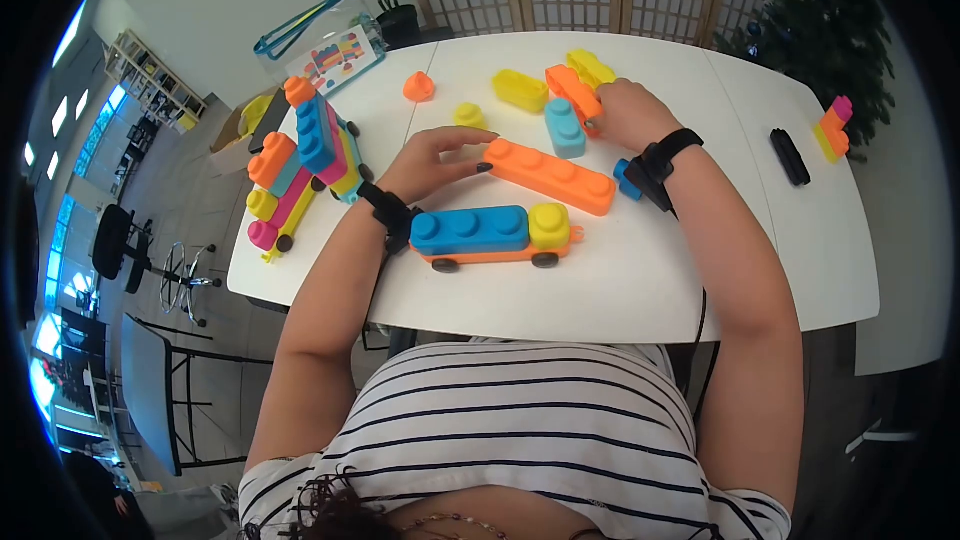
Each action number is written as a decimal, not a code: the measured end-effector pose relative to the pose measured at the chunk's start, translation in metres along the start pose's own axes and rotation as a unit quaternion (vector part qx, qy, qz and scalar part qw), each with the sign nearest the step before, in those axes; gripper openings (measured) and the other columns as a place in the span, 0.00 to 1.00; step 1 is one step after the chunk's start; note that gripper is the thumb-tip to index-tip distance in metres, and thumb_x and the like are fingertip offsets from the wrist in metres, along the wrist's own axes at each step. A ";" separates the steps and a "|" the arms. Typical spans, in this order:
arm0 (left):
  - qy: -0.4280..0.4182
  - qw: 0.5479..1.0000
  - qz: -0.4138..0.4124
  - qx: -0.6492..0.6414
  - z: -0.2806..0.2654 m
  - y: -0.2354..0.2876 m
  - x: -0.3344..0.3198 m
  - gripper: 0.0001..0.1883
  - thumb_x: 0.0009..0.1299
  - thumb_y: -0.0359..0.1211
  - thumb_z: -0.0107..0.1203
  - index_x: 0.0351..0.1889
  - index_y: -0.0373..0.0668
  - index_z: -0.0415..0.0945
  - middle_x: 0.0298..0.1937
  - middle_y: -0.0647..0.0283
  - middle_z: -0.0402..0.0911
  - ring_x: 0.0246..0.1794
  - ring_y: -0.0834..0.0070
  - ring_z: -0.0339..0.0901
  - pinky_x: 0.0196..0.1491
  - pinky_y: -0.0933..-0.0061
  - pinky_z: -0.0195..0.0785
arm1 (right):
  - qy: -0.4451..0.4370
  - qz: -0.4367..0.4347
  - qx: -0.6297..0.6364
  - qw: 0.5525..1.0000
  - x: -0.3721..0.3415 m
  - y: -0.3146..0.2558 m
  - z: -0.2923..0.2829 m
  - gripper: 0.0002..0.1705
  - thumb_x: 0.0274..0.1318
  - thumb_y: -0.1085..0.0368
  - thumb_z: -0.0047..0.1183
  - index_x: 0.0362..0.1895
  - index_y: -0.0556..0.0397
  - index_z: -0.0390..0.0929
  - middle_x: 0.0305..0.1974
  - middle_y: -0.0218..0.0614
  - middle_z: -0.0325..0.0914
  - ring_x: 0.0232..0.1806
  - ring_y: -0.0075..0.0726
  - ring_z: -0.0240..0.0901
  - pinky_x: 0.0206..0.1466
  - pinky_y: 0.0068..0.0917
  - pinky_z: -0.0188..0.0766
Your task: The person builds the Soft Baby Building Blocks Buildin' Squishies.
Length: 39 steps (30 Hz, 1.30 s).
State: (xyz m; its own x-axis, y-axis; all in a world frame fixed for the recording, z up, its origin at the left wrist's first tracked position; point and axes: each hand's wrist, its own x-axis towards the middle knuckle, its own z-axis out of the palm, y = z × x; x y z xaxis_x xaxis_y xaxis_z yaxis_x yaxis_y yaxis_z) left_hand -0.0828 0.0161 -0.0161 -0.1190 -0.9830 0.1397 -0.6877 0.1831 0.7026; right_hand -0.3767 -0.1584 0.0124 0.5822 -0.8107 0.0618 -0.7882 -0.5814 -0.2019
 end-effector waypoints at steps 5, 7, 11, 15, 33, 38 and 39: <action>0.000 1.000 -0.001 -0.001 -0.005 0.004 -0.003 0.23 0.75 0.30 0.67 0.69 0.50 0.86 0.68 0.63 0.88 0.69 0.68 0.82 0.76 0.61 0.69 | 0.040 0.006 0.059 0.997 -0.010 0.000 0.002 0.23 0.62 0.60 0.69 0.57 0.57 0.81 0.53 0.50 0.85 0.58 0.54 0.84 0.62 0.44 0.79; 0.029 0.999 0.025 -0.022 -0.014 0.003 -0.010 0.23 0.76 0.31 0.67 0.69 0.48 0.86 0.70 0.62 0.87 0.71 0.68 0.81 0.77 0.62 0.68 | 0.024 0.004 0.074 0.997 -0.011 0.000 0.003 0.24 0.62 0.60 0.68 0.58 0.55 0.77 0.54 0.48 0.83 0.57 0.51 0.83 0.61 0.41 0.78; 0.038 0.990 0.054 -0.125 -0.034 0.016 -0.041 0.24 0.82 0.31 0.58 0.76 0.43 0.78 0.73 0.59 0.84 0.76 0.67 0.77 0.79 0.62 0.66 | -0.039 0.040 0.159 0.986 -0.015 -0.003 -0.003 0.23 0.59 0.62 0.70 0.54 0.53 0.75 0.55 0.47 0.80 0.55 0.48 0.82 0.59 0.39 0.77; -0.039 0.986 0.075 -0.140 -0.041 0.034 -0.087 0.43 0.75 0.59 0.63 0.80 0.41 0.72 0.74 0.53 0.82 0.78 0.59 0.76 0.80 0.55 0.64 | -0.009 -0.033 0.250 0.968 -0.013 0.007 0.002 0.22 0.55 0.67 0.71 0.50 0.52 0.73 0.53 0.45 0.77 0.54 0.46 0.78 0.58 0.37 0.76; 0.006 0.985 0.009 -0.175 -0.012 0.019 -0.108 0.24 0.69 0.24 0.68 0.64 0.42 0.85 0.63 0.59 0.90 0.66 0.68 0.84 0.74 0.61 0.71 | 0.092 -0.118 0.269 0.951 -0.068 -0.026 -0.031 0.21 0.55 0.72 0.67 0.51 0.49 0.72 0.54 0.36 0.71 0.53 0.36 0.73 0.52 0.30 0.83; 0.006 0.985 0.003 -0.175 -0.011 0.020 -0.107 0.24 0.69 0.23 0.68 0.64 0.41 0.85 0.63 0.59 0.90 0.64 0.69 0.85 0.73 0.63 0.73 | 0.080 -0.121 0.282 0.949 -0.072 -0.023 -0.026 0.21 0.55 0.71 0.68 0.51 0.49 0.73 0.54 0.34 0.71 0.53 0.36 0.73 0.52 0.31 0.83; 0.006 0.984 0.004 -0.178 -0.011 0.019 -0.108 0.24 0.68 0.23 0.68 0.64 0.41 0.85 0.63 0.59 0.90 0.64 0.69 0.84 0.72 0.63 0.74 | 0.077 -0.117 0.278 0.950 -0.072 -0.023 -0.025 0.22 0.55 0.71 0.68 0.51 0.48 0.72 0.55 0.34 0.71 0.54 0.36 0.73 0.53 0.31 0.84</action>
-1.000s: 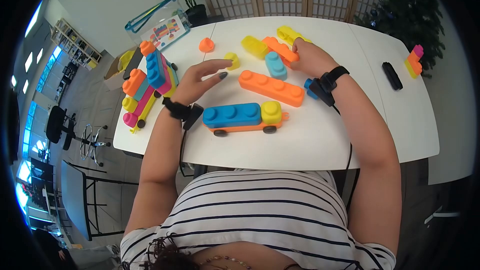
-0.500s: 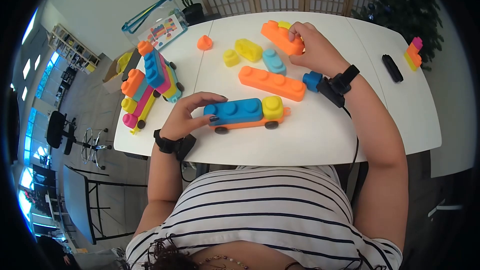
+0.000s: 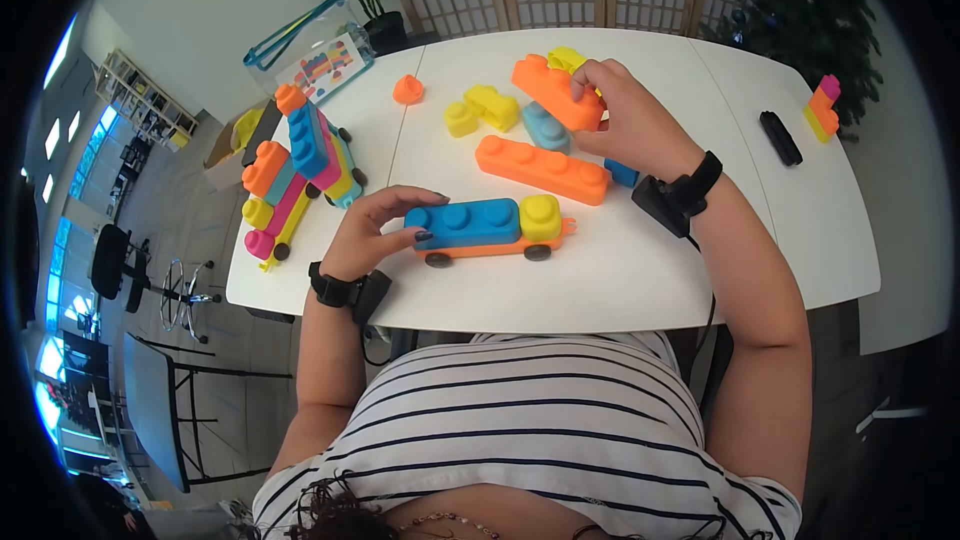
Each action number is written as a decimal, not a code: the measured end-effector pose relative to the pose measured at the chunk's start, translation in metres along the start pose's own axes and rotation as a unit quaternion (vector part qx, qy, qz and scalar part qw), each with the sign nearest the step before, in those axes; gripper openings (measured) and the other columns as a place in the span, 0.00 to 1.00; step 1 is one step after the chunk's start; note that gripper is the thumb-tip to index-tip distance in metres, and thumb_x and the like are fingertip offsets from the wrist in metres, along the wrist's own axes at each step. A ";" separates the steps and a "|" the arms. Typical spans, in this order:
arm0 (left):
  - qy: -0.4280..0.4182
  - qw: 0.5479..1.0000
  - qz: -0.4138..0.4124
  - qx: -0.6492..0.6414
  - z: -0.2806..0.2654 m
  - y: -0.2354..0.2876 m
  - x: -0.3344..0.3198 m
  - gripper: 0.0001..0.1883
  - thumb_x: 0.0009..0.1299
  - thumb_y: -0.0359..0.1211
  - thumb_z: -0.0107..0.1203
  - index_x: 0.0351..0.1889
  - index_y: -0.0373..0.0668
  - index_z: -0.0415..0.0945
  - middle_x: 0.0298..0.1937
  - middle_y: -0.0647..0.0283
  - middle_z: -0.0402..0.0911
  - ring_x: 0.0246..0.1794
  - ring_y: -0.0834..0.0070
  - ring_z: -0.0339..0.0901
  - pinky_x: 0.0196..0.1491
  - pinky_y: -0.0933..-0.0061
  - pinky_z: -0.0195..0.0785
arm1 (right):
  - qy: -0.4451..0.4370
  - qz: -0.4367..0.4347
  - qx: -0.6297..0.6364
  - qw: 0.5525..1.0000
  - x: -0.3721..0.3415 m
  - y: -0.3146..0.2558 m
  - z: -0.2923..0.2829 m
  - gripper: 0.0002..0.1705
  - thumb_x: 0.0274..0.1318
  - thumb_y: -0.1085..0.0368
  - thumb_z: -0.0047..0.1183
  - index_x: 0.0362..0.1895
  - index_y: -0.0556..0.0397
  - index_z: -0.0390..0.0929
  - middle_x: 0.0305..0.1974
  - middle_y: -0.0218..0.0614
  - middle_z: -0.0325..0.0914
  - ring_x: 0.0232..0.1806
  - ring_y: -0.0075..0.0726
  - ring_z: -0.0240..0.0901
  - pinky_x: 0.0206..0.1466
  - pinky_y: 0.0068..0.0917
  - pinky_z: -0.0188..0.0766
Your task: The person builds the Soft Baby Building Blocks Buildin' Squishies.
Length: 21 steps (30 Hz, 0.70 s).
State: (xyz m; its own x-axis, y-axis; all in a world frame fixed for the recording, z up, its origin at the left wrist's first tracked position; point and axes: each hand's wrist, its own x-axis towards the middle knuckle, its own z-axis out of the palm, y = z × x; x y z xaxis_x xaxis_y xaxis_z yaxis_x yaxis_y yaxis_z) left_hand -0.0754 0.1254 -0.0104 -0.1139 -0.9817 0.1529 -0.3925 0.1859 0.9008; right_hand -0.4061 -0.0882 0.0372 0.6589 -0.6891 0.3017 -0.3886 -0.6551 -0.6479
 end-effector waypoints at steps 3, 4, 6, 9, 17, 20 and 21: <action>0.001 1.000 -0.006 -0.006 0.001 0.001 -0.001 0.24 0.68 0.23 0.68 0.64 0.41 0.85 0.63 0.59 0.90 0.65 0.68 0.84 0.73 0.62 0.74 | 0.001 0.007 -0.005 1.000 -0.002 0.005 0.002 0.23 0.55 0.71 0.68 0.52 0.47 0.72 0.55 0.34 0.71 0.55 0.36 0.73 0.53 0.31 0.84; 0.002 1.000 -0.013 -0.009 0.001 0.002 -0.001 0.24 0.69 0.23 0.68 0.64 0.41 0.85 0.63 0.59 0.89 0.65 0.68 0.84 0.73 0.62 0.74 | 0.004 0.009 -0.006 1.000 -0.002 0.007 0.002 0.23 0.55 0.70 0.69 0.52 0.47 0.72 0.55 0.34 0.70 0.55 0.36 0.72 0.53 0.31 0.84; 0.002 1.000 -0.002 -0.008 0.000 -0.003 -0.001 0.24 0.69 0.23 0.68 0.65 0.41 0.85 0.63 0.59 0.89 0.65 0.68 0.84 0.73 0.62 0.73 | 0.003 0.010 -0.007 1.000 -0.004 0.007 0.001 0.23 0.55 0.70 0.69 0.52 0.47 0.72 0.56 0.33 0.70 0.55 0.36 0.72 0.54 0.32 0.85; 0.000 1.000 0.006 -0.006 -0.001 -0.002 -0.001 0.24 0.69 0.24 0.68 0.65 0.41 0.85 0.63 0.59 0.89 0.66 0.67 0.84 0.74 0.61 0.73 | 0.000 0.009 -0.001 1.000 -0.006 0.000 0.001 0.23 0.55 0.70 0.69 0.52 0.47 0.72 0.56 0.33 0.70 0.56 0.37 0.72 0.57 0.33 0.86; -0.001 1.000 -0.003 -0.013 0.001 -0.001 -0.002 0.24 0.70 0.25 0.69 0.65 0.41 0.85 0.64 0.59 0.89 0.66 0.68 0.84 0.74 0.61 0.72 | -0.008 0.005 0.023 1.000 -0.013 -0.017 0.003 0.22 0.55 0.71 0.68 0.51 0.47 0.71 0.55 0.31 0.69 0.56 0.36 0.72 0.60 0.35 0.86; 0.001 1.000 -0.008 -0.017 0.001 -0.001 -0.002 0.22 0.70 0.26 0.70 0.63 0.42 0.85 0.64 0.60 0.89 0.66 0.68 0.84 0.74 0.61 0.71 | -0.014 -0.004 0.024 1.000 -0.015 -0.020 0.003 0.23 0.54 0.72 0.68 0.51 0.46 0.71 0.55 0.30 0.70 0.56 0.35 0.73 0.60 0.34 0.86; -0.003 1.000 0.000 -0.011 0.000 -0.002 -0.002 0.25 0.70 0.26 0.70 0.66 0.42 0.84 0.64 0.59 0.89 0.66 0.68 0.84 0.74 0.61 0.72 | -0.016 -0.014 0.028 0.999 -0.016 -0.022 0.004 0.23 0.55 0.71 0.68 0.51 0.46 0.71 0.55 0.30 0.70 0.56 0.35 0.73 0.60 0.34 0.85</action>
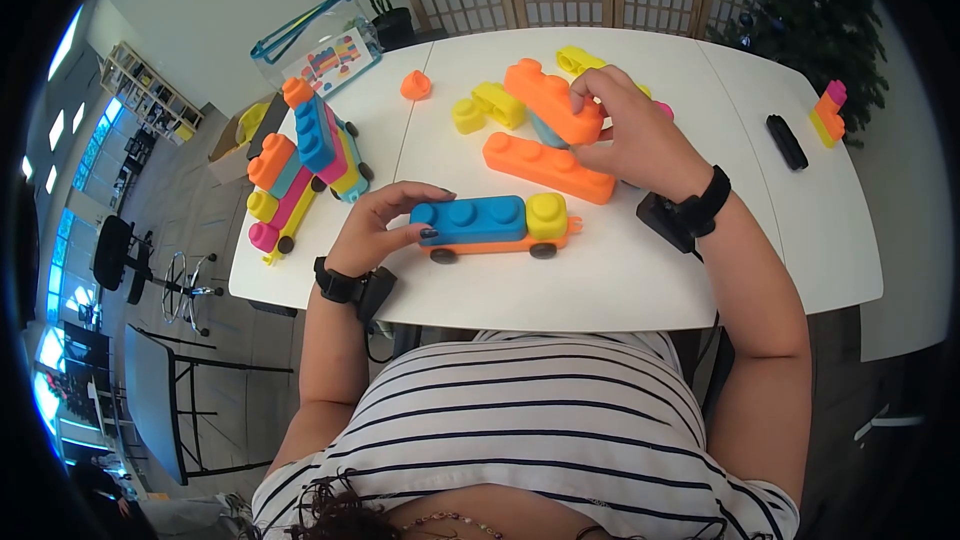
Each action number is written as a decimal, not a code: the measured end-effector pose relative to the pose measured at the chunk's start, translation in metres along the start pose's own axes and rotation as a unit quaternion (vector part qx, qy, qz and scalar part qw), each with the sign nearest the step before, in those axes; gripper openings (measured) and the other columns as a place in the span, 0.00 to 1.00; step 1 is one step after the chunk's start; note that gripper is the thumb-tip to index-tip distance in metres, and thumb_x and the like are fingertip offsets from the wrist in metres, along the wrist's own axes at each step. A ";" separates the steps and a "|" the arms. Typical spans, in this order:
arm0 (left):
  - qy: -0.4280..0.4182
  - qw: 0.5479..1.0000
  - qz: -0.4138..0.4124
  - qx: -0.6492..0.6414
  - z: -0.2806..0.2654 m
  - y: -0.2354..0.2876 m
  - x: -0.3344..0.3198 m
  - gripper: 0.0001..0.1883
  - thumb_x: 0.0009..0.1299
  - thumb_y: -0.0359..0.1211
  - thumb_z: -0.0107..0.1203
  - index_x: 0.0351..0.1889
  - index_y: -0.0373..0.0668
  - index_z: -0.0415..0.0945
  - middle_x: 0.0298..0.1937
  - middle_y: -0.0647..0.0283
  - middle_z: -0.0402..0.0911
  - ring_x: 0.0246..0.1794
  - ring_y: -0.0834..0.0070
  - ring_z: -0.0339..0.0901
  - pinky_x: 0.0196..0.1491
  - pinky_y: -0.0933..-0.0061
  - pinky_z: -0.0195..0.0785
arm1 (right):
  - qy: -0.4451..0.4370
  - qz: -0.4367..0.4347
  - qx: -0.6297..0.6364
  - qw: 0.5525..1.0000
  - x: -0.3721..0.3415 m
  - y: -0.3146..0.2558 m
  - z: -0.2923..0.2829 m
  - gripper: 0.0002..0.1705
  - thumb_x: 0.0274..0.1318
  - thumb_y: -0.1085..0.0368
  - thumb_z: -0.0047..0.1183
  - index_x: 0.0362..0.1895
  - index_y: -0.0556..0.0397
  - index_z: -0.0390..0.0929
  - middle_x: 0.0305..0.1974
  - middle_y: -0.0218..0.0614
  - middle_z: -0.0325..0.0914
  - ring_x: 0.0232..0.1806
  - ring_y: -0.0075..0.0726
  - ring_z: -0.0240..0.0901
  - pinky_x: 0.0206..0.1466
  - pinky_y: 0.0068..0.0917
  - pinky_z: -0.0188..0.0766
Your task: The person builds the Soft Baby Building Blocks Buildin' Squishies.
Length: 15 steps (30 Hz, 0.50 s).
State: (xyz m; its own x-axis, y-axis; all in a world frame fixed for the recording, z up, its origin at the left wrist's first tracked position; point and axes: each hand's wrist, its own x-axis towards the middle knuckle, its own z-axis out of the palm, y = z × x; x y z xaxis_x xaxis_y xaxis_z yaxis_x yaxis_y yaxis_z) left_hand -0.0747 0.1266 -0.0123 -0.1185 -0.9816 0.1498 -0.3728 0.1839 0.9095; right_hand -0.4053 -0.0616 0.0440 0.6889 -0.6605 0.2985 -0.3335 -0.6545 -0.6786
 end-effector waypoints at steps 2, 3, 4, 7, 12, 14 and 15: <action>-0.004 1.000 0.007 0.006 0.000 -0.001 0.000 0.27 0.70 0.26 0.71 0.68 0.43 0.82 0.63 0.58 0.89 0.67 0.68 0.84 0.74 0.61 0.72 | -0.002 -0.009 0.004 1.000 -0.003 -0.005 0.002 0.23 0.55 0.71 0.69 0.51 0.46 0.71 0.55 0.30 0.70 0.57 0.35 0.74 0.60 0.34 0.85; 0.007 1.000 0.004 -0.022 0.002 -0.001 0.000 0.33 0.69 0.25 0.72 0.73 0.44 0.77 0.63 0.58 0.89 0.67 0.68 0.84 0.74 0.61 0.72 | -0.016 -0.042 0.029 0.999 -0.004 -0.010 0.004 0.23 0.55 0.71 0.69 0.51 0.46 0.72 0.56 0.30 0.70 0.57 0.35 0.75 0.60 0.34 0.84; 0.017 0.999 0.000 -0.050 0.004 -0.001 0.000 0.39 0.68 0.24 0.73 0.79 0.45 0.72 0.62 0.57 0.90 0.68 0.67 0.84 0.74 0.61 0.72 | -0.029 -0.074 0.055 0.995 -0.006 -0.015 0.005 0.23 0.55 0.71 0.69 0.51 0.46 0.72 0.56 0.30 0.70 0.58 0.35 0.75 0.60 0.35 0.83; 0.031 0.997 -0.017 -0.068 0.005 -0.002 0.003 0.51 0.66 0.22 0.75 0.86 0.47 0.60 0.65 0.58 0.88 0.68 0.67 0.84 0.74 0.62 0.72 | -0.068 -0.147 0.071 0.984 -0.013 -0.039 0.011 0.23 0.55 0.71 0.69 0.51 0.46 0.72 0.56 0.31 0.71 0.59 0.36 0.76 0.62 0.37 0.81; 0.049 0.993 -0.024 -0.109 0.007 -0.006 0.001 0.59 0.61 0.22 0.79 0.89 0.47 0.54 0.76 0.58 0.77 0.74 0.69 0.78 0.78 0.62 0.69 | -0.104 -0.255 0.035 0.961 -0.021 -0.056 0.035 0.34 0.52 0.74 0.67 0.66 0.45 0.78 0.60 0.38 0.74 0.60 0.47 0.78 0.62 0.38 0.79; 0.049 0.991 -0.014 -0.121 0.008 -0.001 0.001 0.61 0.58 0.24 0.81 0.89 0.47 0.56 0.83 0.60 0.70 0.78 0.69 0.74 0.80 0.61 0.66 | -0.138 -0.226 0.010 0.964 -0.023 -0.056 0.041 0.34 0.51 0.75 0.66 0.65 0.44 0.80 0.62 0.39 0.74 0.62 0.48 0.78 0.63 0.38 0.79; 0.057 0.993 -0.017 -0.099 0.007 0.002 0.001 0.61 0.56 0.24 0.83 0.88 0.47 0.57 0.84 0.62 0.67 0.80 0.70 0.71 0.81 0.62 0.65 | -0.171 -0.197 -0.014 0.965 -0.023 -0.056 0.044 0.33 0.51 0.76 0.66 0.64 0.43 0.82 0.64 0.41 0.74 0.63 0.49 0.78 0.65 0.38 0.79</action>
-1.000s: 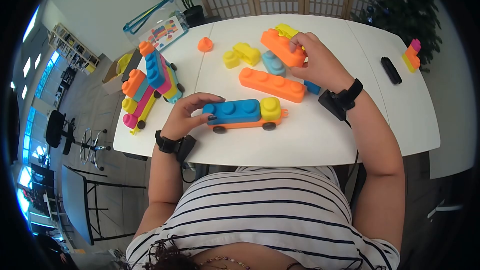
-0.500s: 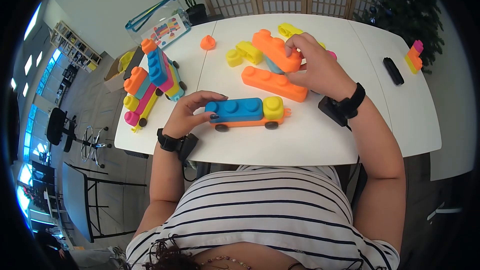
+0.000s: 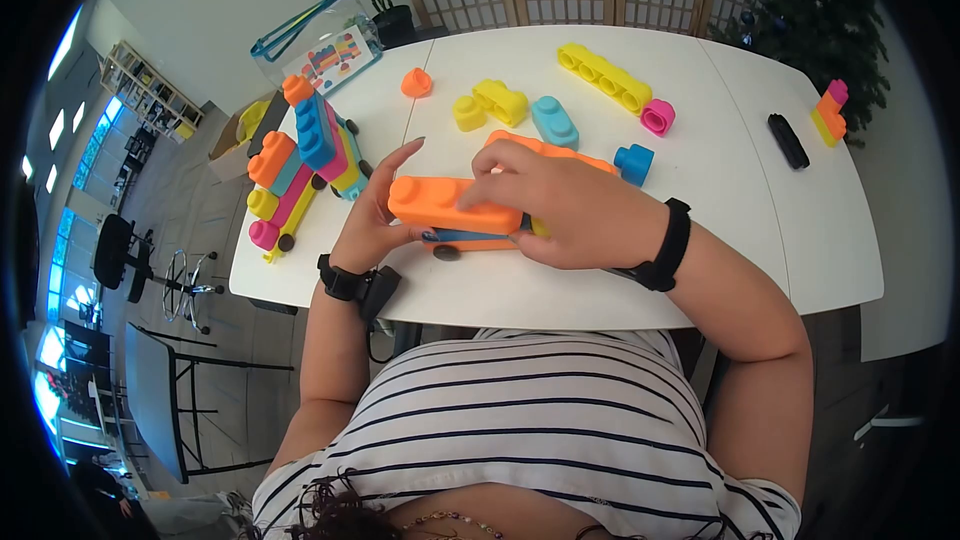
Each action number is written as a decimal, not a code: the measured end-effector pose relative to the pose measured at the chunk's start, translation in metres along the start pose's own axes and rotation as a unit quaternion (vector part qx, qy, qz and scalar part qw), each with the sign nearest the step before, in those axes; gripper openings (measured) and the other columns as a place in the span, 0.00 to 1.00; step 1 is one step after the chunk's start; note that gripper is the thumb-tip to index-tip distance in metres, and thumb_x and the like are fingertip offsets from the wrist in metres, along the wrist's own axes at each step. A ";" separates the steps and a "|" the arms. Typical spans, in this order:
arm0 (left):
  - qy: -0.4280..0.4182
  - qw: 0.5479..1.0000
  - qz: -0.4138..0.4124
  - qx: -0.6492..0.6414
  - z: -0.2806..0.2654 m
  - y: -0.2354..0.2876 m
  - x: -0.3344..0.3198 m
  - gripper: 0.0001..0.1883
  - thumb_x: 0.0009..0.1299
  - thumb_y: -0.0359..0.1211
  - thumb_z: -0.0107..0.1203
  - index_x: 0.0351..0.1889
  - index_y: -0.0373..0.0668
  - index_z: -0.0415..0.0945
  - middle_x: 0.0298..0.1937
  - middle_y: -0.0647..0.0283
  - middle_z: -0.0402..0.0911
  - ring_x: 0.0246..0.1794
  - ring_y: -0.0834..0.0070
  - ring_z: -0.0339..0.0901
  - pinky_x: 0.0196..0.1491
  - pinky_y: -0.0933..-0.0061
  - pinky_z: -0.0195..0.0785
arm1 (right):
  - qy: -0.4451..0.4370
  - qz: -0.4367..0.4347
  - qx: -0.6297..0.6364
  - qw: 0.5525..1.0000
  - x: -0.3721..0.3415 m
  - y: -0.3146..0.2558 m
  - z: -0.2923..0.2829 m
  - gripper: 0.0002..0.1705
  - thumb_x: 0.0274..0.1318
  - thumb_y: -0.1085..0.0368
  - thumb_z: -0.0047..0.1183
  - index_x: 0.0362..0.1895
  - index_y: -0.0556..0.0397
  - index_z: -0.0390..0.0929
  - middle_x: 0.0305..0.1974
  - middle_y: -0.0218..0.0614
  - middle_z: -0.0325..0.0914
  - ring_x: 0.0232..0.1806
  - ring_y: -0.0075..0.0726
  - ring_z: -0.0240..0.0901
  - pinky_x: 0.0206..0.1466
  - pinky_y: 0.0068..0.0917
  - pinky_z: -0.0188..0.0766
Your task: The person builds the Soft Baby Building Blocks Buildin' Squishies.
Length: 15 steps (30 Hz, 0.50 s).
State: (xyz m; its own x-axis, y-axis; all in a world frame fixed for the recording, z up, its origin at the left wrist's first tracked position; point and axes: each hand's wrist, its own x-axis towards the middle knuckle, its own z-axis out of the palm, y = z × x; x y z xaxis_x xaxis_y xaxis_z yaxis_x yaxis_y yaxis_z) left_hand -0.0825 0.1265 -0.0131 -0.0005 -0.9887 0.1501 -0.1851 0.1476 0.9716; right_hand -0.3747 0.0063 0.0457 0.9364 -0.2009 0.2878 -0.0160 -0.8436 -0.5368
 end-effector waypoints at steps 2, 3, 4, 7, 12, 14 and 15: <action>0.008 1.000 -0.001 0.021 0.000 0.002 0.000 0.62 0.54 0.25 0.84 0.88 0.46 0.58 0.85 0.63 0.65 0.82 0.70 0.69 0.82 0.62 0.63 | 0.007 -0.010 0.000 1.000 0.002 0.003 0.003 0.32 0.51 0.77 0.65 0.63 0.43 0.83 0.65 0.41 0.74 0.63 0.50 0.79 0.65 0.38 0.79; 0.010 0.999 0.001 0.035 0.000 0.001 0.000 0.62 0.53 0.25 0.84 0.87 0.46 0.60 0.84 0.65 0.67 0.81 0.71 0.69 0.82 0.63 0.62 | 0.014 -0.020 0.001 1.000 0.002 0.004 0.004 0.31 0.52 0.77 0.64 0.62 0.43 0.84 0.65 0.41 0.74 0.62 0.50 0.79 0.65 0.39 0.79; 0.011 0.999 0.003 0.049 0.000 0.001 0.000 0.61 0.53 0.24 0.84 0.87 0.46 0.61 0.83 0.66 0.68 0.81 0.71 0.68 0.82 0.64 0.61 | 0.014 -0.020 0.001 1.000 0.002 0.006 0.005 0.31 0.52 0.77 0.64 0.62 0.43 0.84 0.65 0.41 0.74 0.62 0.50 0.79 0.65 0.39 0.79; 0.005 0.999 -0.016 0.037 0.000 0.004 -0.001 0.60 0.52 0.25 0.84 0.85 0.47 0.63 0.82 0.66 0.70 0.80 0.71 0.69 0.81 0.65 0.62 | 0.027 -0.022 0.001 0.999 0.003 0.011 0.009 0.31 0.53 0.78 0.63 0.63 0.44 0.83 0.64 0.41 0.74 0.63 0.49 0.79 0.65 0.38 0.80; -0.008 0.996 -0.004 0.090 -0.003 0.003 -0.001 0.55 0.56 0.23 0.81 0.83 0.47 0.66 0.78 0.66 0.74 0.76 0.73 0.74 0.79 0.66 0.65 | 0.025 -0.016 0.019 0.999 0.003 0.010 0.010 0.30 0.54 0.81 0.59 0.61 0.44 0.84 0.65 0.40 0.74 0.63 0.49 0.79 0.64 0.37 0.80; -0.017 0.993 0.001 0.113 -0.004 0.003 -0.002 0.53 0.57 0.22 0.80 0.83 0.47 0.67 0.77 0.66 0.75 0.74 0.74 0.75 0.78 0.66 0.66 | 0.033 -0.022 0.011 0.999 0.003 0.011 0.011 0.30 0.54 0.81 0.59 0.61 0.44 0.84 0.65 0.40 0.73 0.63 0.49 0.79 0.63 0.36 0.81; -0.019 0.994 0.005 0.110 -0.004 0.002 -0.002 0.51 0.58 0.21 0.78 0.82 0.47 0.67 0.76 0.66 0.75 0.74 0.74 0.75 0.78 0.66 0.65 | 0.041 -0.028 0.002 0.999 0.003 0.011 0.011 0.30 0.54 0.82 0.59 0.61 0.44 0.84 0.65 0.39 0.73 0.63 0.49 0.79 0.63 0.36 0.81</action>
State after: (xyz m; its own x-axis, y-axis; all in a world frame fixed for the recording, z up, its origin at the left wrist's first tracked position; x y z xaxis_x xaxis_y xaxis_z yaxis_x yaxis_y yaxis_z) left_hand -0.0793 0.1293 -0.0104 -0.0388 -0.9882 0.1483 -0.3950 0.1515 0.9061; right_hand -0.3682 0.0018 0.0318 0.9038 -0.1933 0.3818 0.0380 -0.8524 -0.5215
